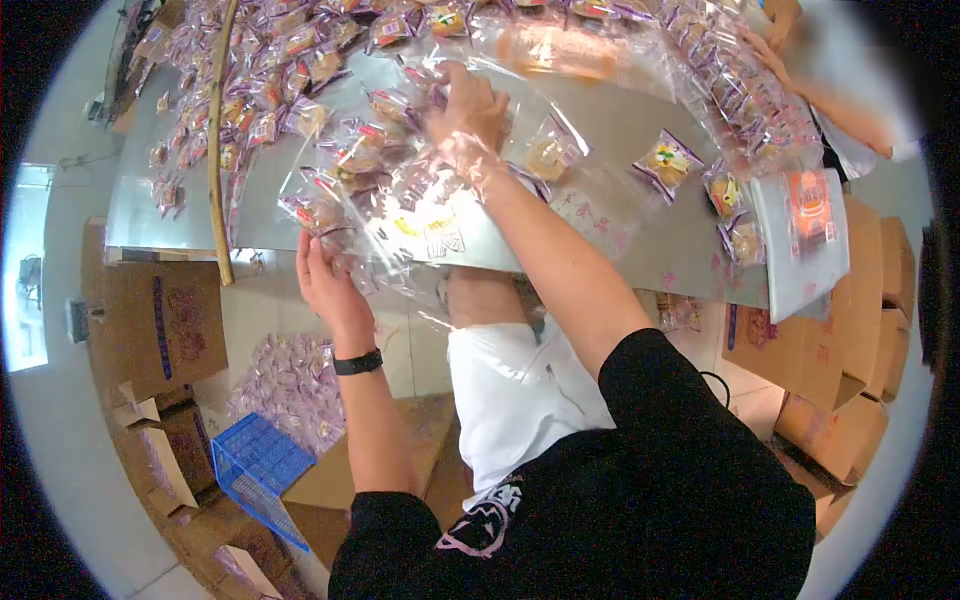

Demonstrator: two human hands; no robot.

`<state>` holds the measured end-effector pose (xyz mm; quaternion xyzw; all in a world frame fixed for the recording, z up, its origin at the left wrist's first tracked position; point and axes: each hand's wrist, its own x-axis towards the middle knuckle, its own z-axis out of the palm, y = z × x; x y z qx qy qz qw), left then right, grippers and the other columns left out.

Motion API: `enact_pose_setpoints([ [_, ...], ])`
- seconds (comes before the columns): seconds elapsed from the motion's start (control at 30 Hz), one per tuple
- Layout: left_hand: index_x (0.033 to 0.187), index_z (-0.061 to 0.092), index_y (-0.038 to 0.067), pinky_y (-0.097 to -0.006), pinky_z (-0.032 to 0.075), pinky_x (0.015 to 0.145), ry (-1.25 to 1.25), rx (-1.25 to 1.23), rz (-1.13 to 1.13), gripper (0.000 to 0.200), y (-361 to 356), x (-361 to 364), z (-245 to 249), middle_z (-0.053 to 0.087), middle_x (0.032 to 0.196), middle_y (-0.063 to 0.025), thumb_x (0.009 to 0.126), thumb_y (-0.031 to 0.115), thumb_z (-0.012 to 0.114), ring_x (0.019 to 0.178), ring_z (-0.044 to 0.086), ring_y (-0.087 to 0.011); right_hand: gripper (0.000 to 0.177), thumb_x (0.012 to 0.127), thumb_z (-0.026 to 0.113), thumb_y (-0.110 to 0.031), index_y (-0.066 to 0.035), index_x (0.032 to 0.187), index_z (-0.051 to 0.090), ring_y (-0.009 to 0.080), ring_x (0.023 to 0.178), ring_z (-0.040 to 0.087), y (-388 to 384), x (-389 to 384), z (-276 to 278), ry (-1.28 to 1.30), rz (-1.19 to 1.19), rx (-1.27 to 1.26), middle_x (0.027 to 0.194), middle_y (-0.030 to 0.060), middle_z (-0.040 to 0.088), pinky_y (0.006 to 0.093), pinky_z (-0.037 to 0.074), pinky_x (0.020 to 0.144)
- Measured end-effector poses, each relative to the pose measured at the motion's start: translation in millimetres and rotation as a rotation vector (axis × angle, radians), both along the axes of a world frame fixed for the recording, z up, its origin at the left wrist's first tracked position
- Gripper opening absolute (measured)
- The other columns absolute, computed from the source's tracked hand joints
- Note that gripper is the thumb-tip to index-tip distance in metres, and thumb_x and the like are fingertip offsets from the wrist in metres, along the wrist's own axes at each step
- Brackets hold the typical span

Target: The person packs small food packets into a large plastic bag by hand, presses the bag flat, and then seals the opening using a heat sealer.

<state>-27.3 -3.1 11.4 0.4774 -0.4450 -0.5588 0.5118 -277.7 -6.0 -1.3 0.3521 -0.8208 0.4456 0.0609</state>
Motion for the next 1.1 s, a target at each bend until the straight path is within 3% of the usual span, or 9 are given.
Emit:
enact_pose_setpoints([
  [0.17, 0.151, 0.042, 0.010, -0.0462, 0.045, 0.101, 0.021, 0.014, -0.092, 0.050, -15.7, 9.8, -0.8, 0.048, 0.145, -0.0116, 0.106, 0.031, 0.050, 0.122, 0.052, -0.0271, 0.059, 0.080, 0.069, -0.013, -0.003, 0.136, 0.054, 0.0337, 0.119, 0.057, 2.2, -11.5, 9.8, 0.007, 0.211, 0.164, 0.125, 0.0202, 0.065, 0.0500, 0.042, 0.099],
  [0.27, 0.151, 0.042, 0.010, -0.0467, 0.045, 0.101, -0.024, 0.058, -0.087, 0.050, -12.2, 7.1, 8.1, 0.048, 0.146, -0.0117, 0.106, 0.030, 0.049, 0.125, 0.052, -0.0264, 0.054, 0.083, 0.071, -0.020, 0.001, 0.131, 0.059, 0.0360, 0.132, 0.051, 21.0, 1.2, -7.4, 0.174, 0.202, 0.015, 0.141, 0.0205, 0.056, 0.0508, 0.040, 0.109],
  [0.43, 0.150, 0.043, 0.008, -0.0381, 0.046, 0.100, 0.074, 0.053, -0.146, 0.045, -14.6, 11.4, 4.9, 0.051, 0.144, -0.0108, 0.107, 0.023, 0.047, 0.124, 0.053, -0.0231, 0.056, 0.083, 0.064, -0.013, 0.003, 0.136, 0.057, 0.0441, 0.141, 0.041, 99.7, 6.8, 14.5, 0.431, 0.229, 0.389, 0.149, 0.0278, 0.047, 0.0495, 0.032, 0.119],
  [0.57, 0.143, 0.048, 0.002, -0.0381, 0.047, 0.100, -0.253, -0.217, 0.049, 0.043, 2.3, 20.5, 5.5, 0.057, 0.138, -0.0128, 0.102, 0.013, 0.053, 0.122, 0.056, -0.0245, 0.058, 0.092, 0.059, -0.018, 0.002, 0.145, 0.048, 0.0366, 0.145, 0.038, 136.9, 4.0, 25.8, 0.464, 0.174, 0.652, 0.154, 0.0240, 0.044, 0.0476, 0.025, 0.122],
  [0.63, 0.135, 0.054, -0.002, -0.0369, 0.046, 0.104, -0.294, -0.447, 0.181, 0.040, 34.8, 0.1, 52.4, 0.061, 0.134, -0.0128, 0.096, 0.002, 0.059, 0.122, 0.057, -0.0255, 0.057, 0.092, 0.058, -0.016, 0.000, 0.145, 0.048, 0.0358, 0.142, 0.042, 142.5, -3.6, 18.1, 0.492, 0.194, 0.509, 0.151, 0.0221, 0.047, 0.0469, 0.028, 0.120],
  [0.77, 0.132, 0.057, 0.000, -0.0385, 0.049, 0.096, -0.541, -0.992, -0.219, 0.043, 123.0, -14.4, 104.3, 0.063, 0.128, -0.0147, 0.090, 0.003, 0.066, 0.114, 0.060, -0.0285, 0.047, 0.084, 0.061, -0.006, -0.006, 0.132, 0.063, 0.0350, 0.133, 0.051, 147.3, -16.3, 0.1, 0.486, 0.414, 0.267, 0.139, 0.0151, 0.058, 0.0457, 0.041, 0.112],
  [0.87, 0.090, 0.073, 0.006, -0.0400, 0.052, 0.072, -0.246, -1.264, -0.806, 0.017, 176.9, -47.1, 113.8, 0.072, 0.097, -0.0066, 0.077, 0.017, 0.078, 0.091, 0.067, -0.0287, 0.036, 0.076, 0.069, 0.000, -0.006, 0.111, 0.070, 0.0326, 0.129, 0.055, 145.8, -11.0, 12.9, 0.527, 0.545, 0.016, 0.123, 0.0101, 0.065, 0.0428, 0.050, 0.103],
  [0.93, 0.090, 0.074, 0.006, -0.0373, 0.051, 0.072, -0.172, -1.197, -0.743, 0.014, 220.4, -67.2, 91.0, 0.070, 0.093, -0.0062, 0.079, 0.014, 0.077, 0.089, 0.066, -0.0281, 0.032, 0.074, 0.072, 0.003, -0.005, 0.105, 0.069, 0.0311, 0.128, 0.056, 145.5, -4.1, 14.4, 0.400, 0.651, -0.107, 0.116, 0.0100, 0.067, 0.0411, 0.052, 0.100],
  [1.1, 0.127, 0.061, 0.001, -0.0392, 0.052, 0.072, 0.182, 0.057, -0.640, 0.038, 272.9, -72.6, 56.0, 0.066, 0.099, -0.0098, 0.091, 0.011, 0.068, 0.084, 0.063, -0.0237, 0.029, 0.077, 0.078, -0.007, -0.005, 0.103, 0.066, 0.0338, 0.110, 0.064, 134.2, 3.7, 8.4, -0.143, 0.454, -0.338, 0.116, 0.0130, 0.064, 0.0395, 0.056, 0.089],
])
